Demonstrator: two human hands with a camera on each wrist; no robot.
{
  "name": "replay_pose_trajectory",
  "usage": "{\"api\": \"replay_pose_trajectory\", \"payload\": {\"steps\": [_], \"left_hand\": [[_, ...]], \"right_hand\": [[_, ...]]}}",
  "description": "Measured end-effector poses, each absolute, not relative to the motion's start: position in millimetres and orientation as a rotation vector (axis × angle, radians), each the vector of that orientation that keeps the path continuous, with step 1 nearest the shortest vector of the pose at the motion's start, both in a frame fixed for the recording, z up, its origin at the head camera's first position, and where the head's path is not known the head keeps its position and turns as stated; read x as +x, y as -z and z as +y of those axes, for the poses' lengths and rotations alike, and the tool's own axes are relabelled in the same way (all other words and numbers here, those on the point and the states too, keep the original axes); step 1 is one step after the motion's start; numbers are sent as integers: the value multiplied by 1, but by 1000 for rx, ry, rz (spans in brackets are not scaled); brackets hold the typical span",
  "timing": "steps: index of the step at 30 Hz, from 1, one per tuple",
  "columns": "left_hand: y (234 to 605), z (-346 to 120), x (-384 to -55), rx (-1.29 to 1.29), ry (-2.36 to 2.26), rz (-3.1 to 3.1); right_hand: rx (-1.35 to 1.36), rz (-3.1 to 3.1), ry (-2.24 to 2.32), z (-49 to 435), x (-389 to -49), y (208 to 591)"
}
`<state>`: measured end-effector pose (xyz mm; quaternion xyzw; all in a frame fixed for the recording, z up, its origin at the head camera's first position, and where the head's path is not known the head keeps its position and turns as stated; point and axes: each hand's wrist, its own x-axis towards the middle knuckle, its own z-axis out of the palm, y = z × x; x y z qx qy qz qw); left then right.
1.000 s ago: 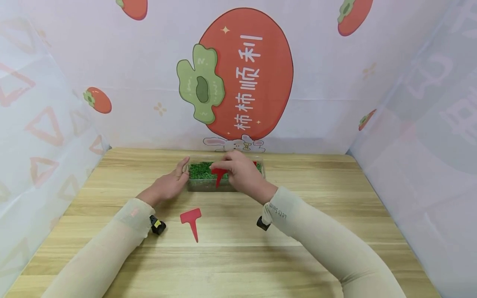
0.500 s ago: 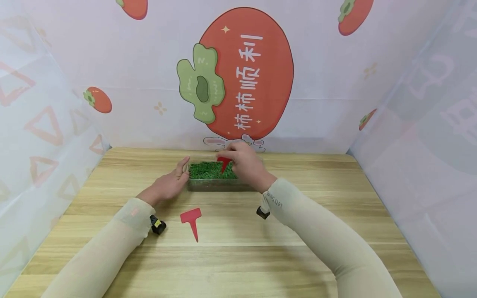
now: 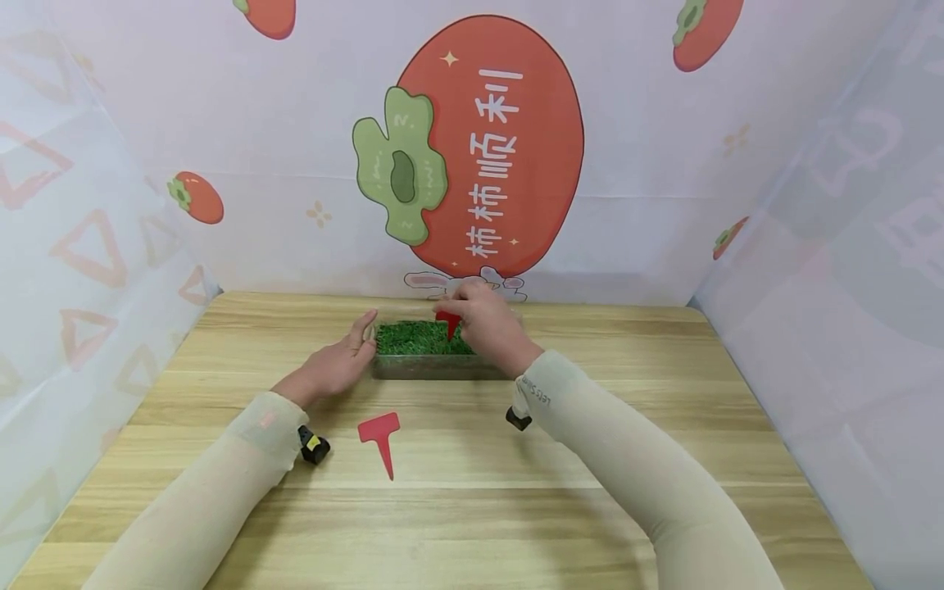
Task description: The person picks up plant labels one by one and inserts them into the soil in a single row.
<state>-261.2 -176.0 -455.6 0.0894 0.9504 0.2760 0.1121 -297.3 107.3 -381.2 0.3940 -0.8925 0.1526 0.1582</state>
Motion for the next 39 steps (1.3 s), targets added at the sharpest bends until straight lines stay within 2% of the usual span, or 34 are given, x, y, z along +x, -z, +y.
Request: {"api": "replay_pose_trajectory", "payload": {"steps": [39], "left_hand": [[456,-175,-261,247,-796,2799]], "right_hand": [[1153,-2723,-327,93,-307,395]]}}
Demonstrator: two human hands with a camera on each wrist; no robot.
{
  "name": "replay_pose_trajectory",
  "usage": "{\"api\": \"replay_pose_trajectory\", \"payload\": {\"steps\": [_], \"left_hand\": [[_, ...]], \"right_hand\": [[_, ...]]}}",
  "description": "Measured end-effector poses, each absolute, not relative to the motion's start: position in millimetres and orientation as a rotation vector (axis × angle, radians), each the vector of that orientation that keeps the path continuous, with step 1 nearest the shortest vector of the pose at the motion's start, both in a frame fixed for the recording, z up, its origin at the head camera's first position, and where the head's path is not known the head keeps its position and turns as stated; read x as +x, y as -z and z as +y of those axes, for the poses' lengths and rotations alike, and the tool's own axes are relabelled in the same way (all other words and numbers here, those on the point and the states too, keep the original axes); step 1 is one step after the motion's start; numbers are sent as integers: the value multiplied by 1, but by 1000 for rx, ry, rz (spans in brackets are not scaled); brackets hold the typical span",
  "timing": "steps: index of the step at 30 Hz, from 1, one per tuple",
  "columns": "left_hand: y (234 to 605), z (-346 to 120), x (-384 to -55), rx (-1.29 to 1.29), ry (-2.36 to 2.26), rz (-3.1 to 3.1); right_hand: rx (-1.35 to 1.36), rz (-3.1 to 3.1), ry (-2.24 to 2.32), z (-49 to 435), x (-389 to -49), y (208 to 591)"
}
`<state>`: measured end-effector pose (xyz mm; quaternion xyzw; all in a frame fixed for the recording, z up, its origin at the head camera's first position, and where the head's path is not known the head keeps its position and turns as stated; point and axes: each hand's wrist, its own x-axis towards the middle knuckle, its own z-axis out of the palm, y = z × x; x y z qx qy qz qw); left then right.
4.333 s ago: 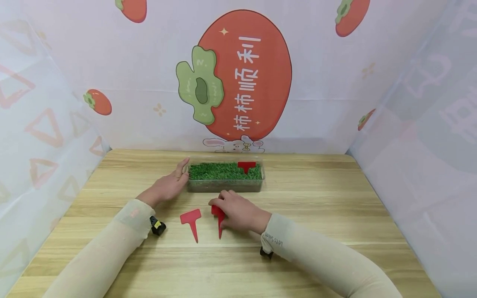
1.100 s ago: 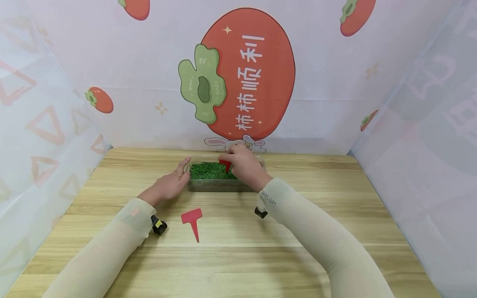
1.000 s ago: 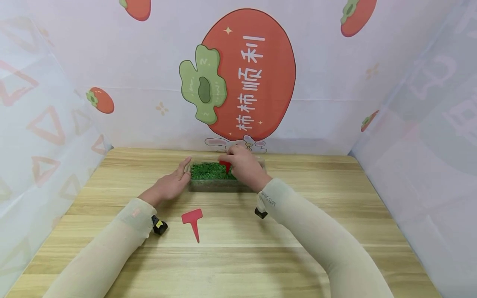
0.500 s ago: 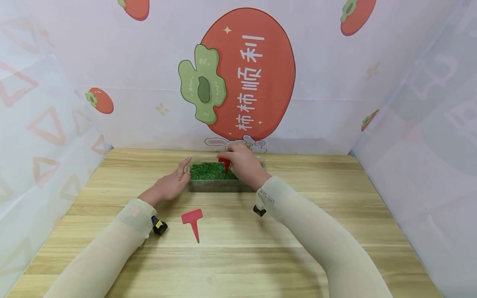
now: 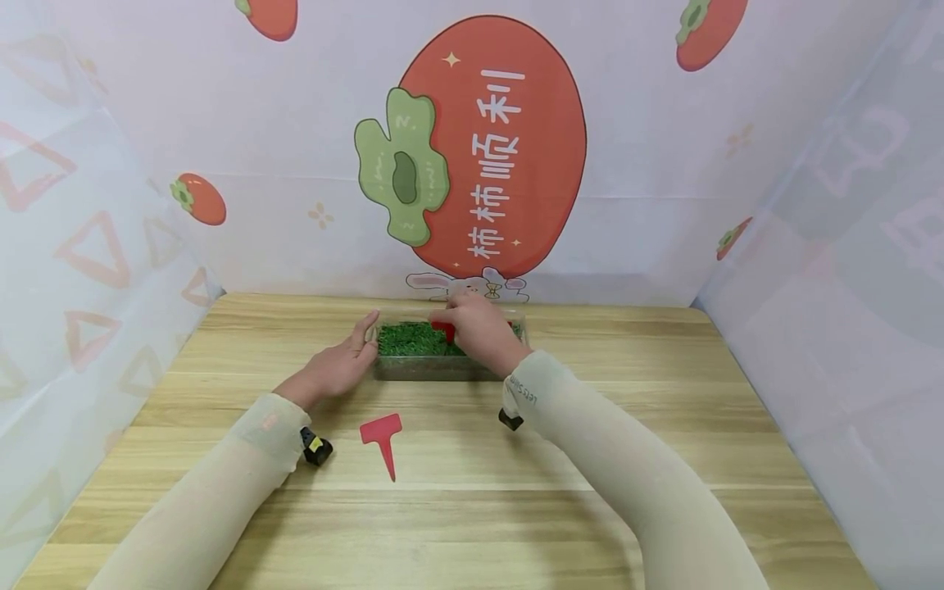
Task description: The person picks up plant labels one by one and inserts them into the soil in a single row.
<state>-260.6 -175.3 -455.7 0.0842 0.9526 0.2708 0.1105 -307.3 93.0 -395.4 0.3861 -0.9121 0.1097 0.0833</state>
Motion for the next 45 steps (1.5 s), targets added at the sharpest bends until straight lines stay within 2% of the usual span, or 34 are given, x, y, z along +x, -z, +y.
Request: {"api": "replay_pose_trajectory", "payload": {"steps": [45], "left_hand": [[452,-173,-259,255,-792,2786]], "right_hand": [[1165,-2652,-284,95,-308,402]]}}
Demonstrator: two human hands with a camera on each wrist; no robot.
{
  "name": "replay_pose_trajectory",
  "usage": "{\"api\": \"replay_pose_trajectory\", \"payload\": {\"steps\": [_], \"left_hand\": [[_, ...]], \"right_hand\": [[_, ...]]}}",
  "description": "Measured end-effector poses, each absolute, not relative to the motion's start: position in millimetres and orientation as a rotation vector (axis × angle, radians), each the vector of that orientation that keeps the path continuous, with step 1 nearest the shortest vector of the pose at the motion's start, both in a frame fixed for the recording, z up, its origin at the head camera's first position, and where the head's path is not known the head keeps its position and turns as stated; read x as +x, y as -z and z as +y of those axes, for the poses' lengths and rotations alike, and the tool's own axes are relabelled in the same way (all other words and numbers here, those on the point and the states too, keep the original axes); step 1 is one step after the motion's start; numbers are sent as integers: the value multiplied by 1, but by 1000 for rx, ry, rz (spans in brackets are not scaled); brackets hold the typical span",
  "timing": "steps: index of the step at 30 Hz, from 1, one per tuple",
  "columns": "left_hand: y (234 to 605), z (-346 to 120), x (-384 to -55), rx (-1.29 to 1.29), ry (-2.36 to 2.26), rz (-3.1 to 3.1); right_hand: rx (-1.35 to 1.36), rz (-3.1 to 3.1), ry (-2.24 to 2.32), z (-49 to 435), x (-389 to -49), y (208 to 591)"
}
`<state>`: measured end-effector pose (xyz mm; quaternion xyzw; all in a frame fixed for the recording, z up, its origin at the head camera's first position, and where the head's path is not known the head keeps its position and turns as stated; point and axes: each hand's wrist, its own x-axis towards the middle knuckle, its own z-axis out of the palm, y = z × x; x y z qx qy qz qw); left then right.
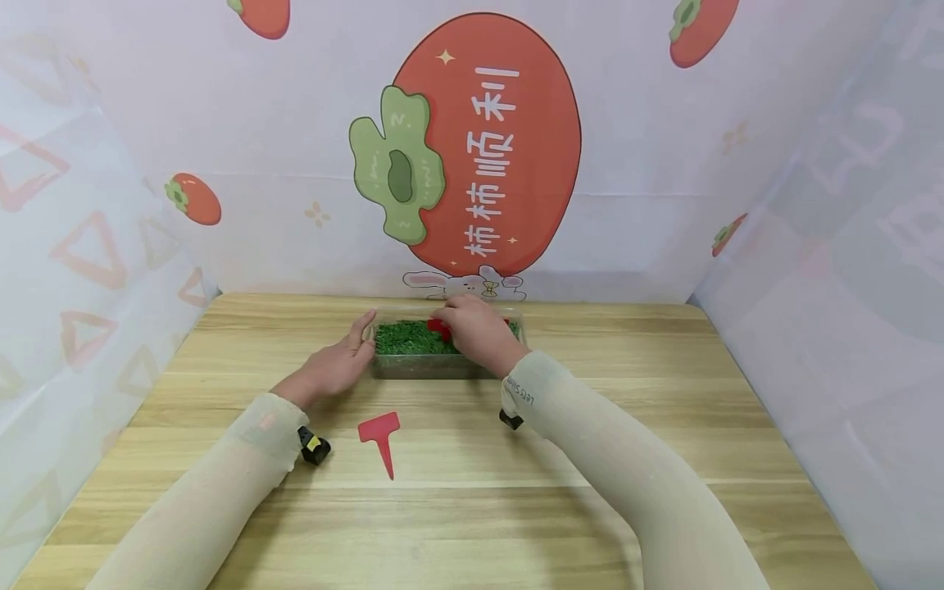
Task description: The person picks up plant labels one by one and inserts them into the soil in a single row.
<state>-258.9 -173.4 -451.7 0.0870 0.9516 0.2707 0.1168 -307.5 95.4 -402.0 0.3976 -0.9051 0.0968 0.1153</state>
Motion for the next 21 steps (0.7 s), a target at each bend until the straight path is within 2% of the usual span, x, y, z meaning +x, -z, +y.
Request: {"api": "replay_pose_trajectory", "payload": {"steps": [21], "left_hand": [[450,-174,-258,253,-796,2792]], "right_hand": [[1094,-2731,-363,99,-310,403]]}}
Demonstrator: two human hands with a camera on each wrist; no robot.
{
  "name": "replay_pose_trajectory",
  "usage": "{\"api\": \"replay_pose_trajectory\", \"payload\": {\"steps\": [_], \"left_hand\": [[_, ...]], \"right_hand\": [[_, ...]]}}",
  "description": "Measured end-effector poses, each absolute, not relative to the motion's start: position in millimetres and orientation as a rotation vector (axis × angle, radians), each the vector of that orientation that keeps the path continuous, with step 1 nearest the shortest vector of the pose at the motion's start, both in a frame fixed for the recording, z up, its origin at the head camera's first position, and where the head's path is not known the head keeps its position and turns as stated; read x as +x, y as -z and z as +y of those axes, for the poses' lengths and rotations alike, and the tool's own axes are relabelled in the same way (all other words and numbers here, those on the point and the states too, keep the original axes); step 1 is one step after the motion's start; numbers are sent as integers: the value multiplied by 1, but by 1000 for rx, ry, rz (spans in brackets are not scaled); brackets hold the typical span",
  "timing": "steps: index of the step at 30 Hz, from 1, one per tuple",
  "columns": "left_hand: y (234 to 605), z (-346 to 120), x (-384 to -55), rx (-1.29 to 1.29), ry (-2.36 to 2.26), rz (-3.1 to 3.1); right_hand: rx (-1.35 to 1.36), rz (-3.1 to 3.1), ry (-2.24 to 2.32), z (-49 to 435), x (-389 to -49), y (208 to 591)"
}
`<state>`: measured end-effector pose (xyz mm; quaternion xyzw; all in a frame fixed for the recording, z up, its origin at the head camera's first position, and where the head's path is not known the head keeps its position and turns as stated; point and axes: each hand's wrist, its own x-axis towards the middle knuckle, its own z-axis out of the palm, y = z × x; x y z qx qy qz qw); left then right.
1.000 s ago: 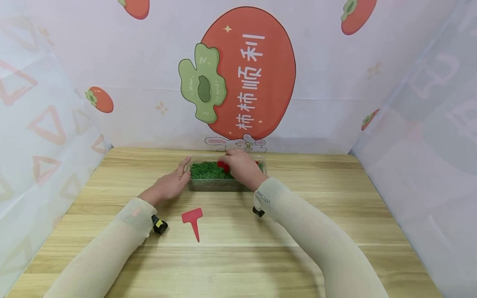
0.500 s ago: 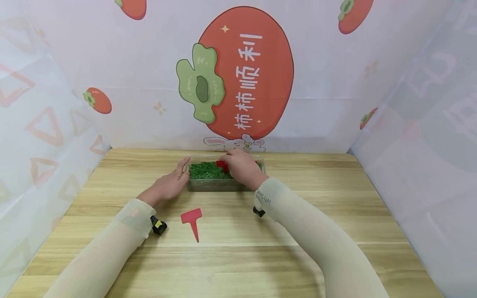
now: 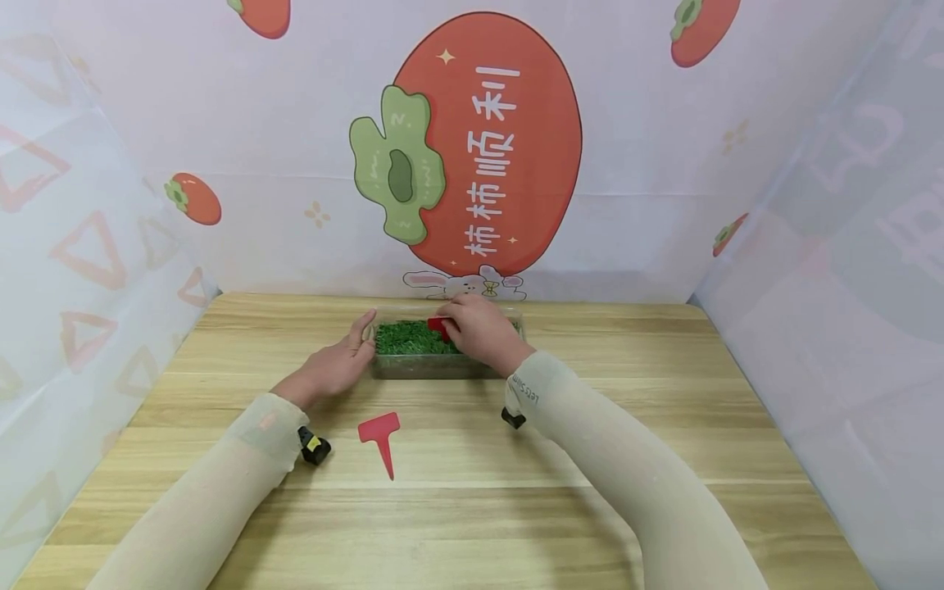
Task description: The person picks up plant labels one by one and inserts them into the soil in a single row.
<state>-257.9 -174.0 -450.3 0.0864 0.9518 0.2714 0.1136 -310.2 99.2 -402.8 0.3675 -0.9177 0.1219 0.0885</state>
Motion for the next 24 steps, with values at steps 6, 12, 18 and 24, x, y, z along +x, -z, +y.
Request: {"api": "replay_pose_trajectory", "payload": {"steps": [6,12,18,24], "left_hand": [[450,-174,-258,259,-797,2791],[449,-174,-257,250,-782,2784],[451,-174,-258,236,-798,2776],[450,-173,-258,236,-811,2769]], "right_hand": [[1077,-2687,-376,101,-308,401],[1105,-2612,-396,102,-302,399],[1150,-2569,-431,100,-293,398],[1232,-2497,-453,93,-283,399]]}}
